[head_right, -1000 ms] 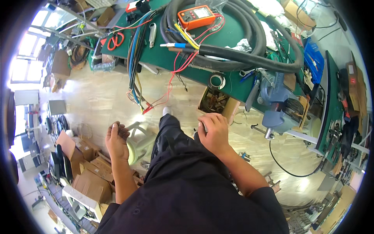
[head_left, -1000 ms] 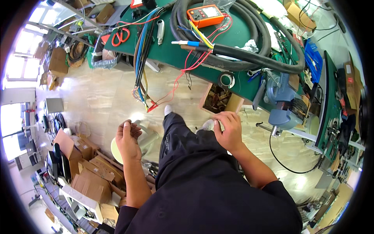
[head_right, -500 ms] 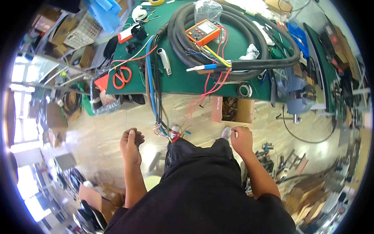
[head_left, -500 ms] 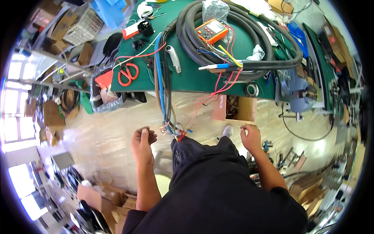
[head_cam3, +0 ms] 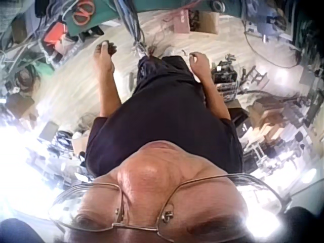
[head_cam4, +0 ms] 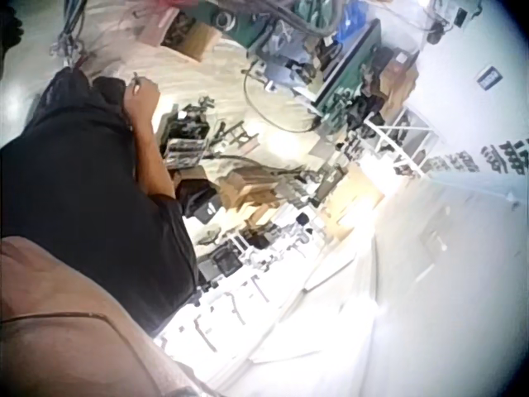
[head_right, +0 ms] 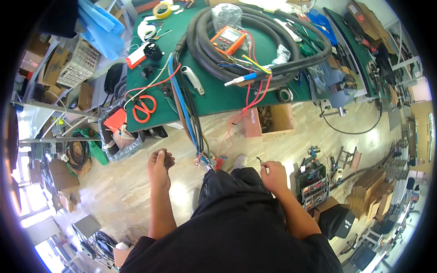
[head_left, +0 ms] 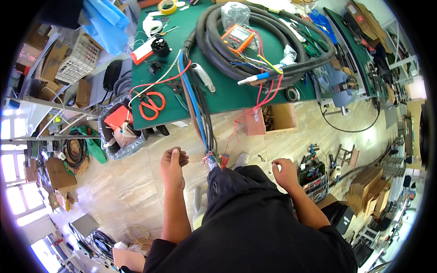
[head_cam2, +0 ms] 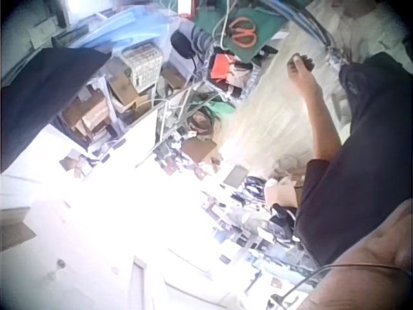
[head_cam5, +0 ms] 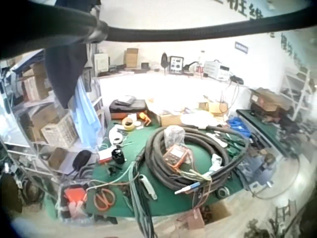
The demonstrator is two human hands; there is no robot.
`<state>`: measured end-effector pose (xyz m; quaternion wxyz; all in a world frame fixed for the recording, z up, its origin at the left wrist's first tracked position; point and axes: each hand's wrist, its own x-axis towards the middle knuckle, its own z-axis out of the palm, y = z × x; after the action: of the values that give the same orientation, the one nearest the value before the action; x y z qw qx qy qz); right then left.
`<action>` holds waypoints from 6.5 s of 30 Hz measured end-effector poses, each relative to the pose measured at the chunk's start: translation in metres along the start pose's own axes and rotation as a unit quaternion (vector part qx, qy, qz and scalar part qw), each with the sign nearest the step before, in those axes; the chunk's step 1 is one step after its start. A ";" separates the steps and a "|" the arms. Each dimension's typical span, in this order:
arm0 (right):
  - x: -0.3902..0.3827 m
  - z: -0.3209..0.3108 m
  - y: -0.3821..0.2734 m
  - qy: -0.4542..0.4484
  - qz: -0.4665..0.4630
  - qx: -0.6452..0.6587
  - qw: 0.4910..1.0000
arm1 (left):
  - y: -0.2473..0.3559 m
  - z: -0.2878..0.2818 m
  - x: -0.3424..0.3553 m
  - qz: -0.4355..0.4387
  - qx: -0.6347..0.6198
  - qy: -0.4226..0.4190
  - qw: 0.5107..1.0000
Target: The person manipulates a large cable assembly on a workbench, handling a bundle of exposed wires and using wire cutters to strip or trim individual wire ends.
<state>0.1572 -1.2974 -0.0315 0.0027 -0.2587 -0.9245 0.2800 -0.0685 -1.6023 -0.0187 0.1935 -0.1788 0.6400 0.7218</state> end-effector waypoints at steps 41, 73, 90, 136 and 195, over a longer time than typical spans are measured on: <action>-0.030 0.037 -0.002 0.071 0.266 0.097 0.956 | 0.047 0.177 0.220 0.511 0.707 -0.235 0.429; 0.096 -0.016 -0.198 0.037 0.029 0.519 0.853 | 0.113 0.164 0.091 -0.044 -0.148 -0.576 0.803; 0.082 -0.020 -0.214 0.111 0.079 0.651 0.746 | 0.092 0.179 0.047 -0.165 -0.126 -0.654 0.727; -0.016 -0.001 -0.140 0.238 0.363 0.654 0.620 | -0.009 0.275 0.143 -0.202 -0.058 -0.305 0.929; 0.281 -0.120 0.032 0.252 -0.219 -0.044 0.942 | -0.049 0.293 0.116 -0.005 -0.091 -0.327 0.941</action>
<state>-0.0525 -1.0780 0.0142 0.2852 -0.1122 -0.9389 0.1567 -0.1464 -1.2998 -0.0850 0.3786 0.0474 0.4721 0.7947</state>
